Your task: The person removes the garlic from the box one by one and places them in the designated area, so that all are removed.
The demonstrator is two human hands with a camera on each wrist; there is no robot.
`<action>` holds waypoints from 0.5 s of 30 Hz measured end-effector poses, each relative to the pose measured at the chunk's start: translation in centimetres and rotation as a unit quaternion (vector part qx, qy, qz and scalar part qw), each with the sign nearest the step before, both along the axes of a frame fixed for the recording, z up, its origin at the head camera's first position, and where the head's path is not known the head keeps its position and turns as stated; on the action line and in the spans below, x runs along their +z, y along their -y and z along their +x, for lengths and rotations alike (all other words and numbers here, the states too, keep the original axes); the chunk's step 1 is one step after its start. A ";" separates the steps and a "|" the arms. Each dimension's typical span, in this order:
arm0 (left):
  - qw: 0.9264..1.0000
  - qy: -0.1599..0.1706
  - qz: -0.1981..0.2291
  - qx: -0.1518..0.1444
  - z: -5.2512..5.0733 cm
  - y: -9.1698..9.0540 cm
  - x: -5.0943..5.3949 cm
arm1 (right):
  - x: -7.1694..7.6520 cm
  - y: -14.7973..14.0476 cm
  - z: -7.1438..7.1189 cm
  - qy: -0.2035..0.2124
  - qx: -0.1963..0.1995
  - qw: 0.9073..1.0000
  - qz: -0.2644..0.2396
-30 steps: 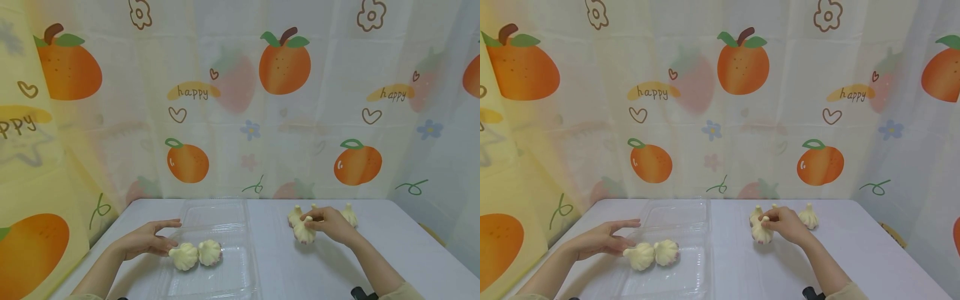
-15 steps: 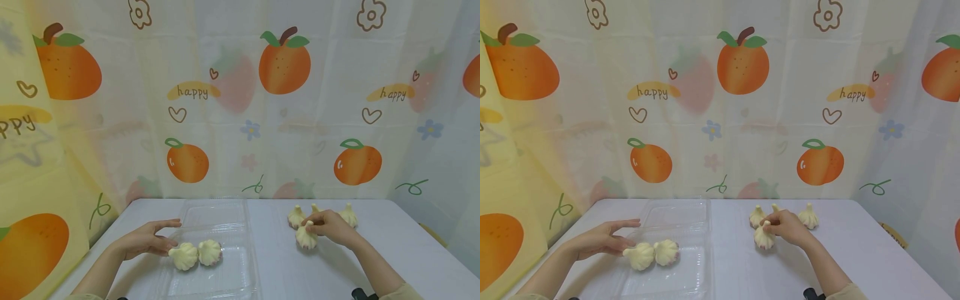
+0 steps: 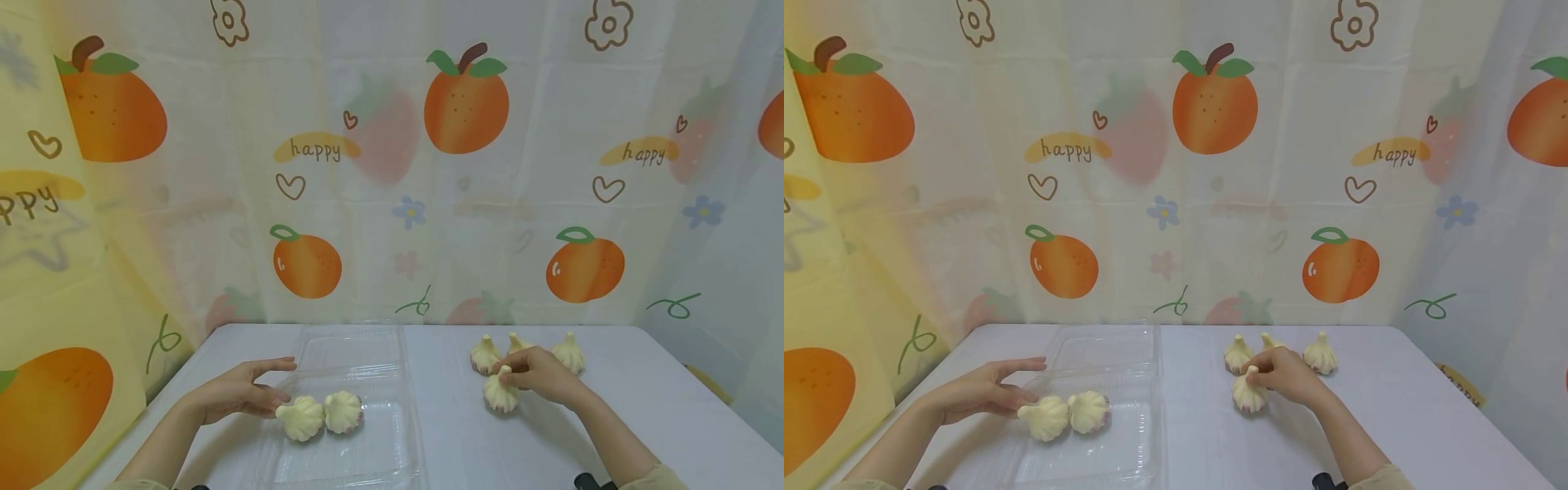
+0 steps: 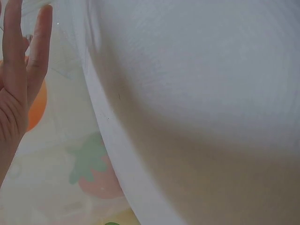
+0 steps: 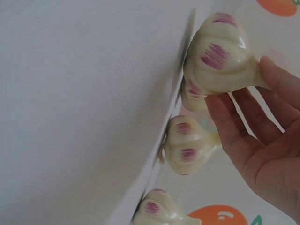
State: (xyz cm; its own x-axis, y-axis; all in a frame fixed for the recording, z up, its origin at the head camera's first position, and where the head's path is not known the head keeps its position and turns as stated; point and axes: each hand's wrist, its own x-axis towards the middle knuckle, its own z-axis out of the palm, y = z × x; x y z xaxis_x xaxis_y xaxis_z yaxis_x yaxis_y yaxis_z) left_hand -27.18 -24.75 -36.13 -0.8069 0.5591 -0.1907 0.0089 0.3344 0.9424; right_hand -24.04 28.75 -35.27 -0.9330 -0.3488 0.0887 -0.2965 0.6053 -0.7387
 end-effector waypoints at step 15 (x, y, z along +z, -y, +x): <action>1.000 -0.002 -0.001 0.000 0.0 -0.1 0.2 | -0.3 0.1 -0.2 0.001 0.003 1.000 0.010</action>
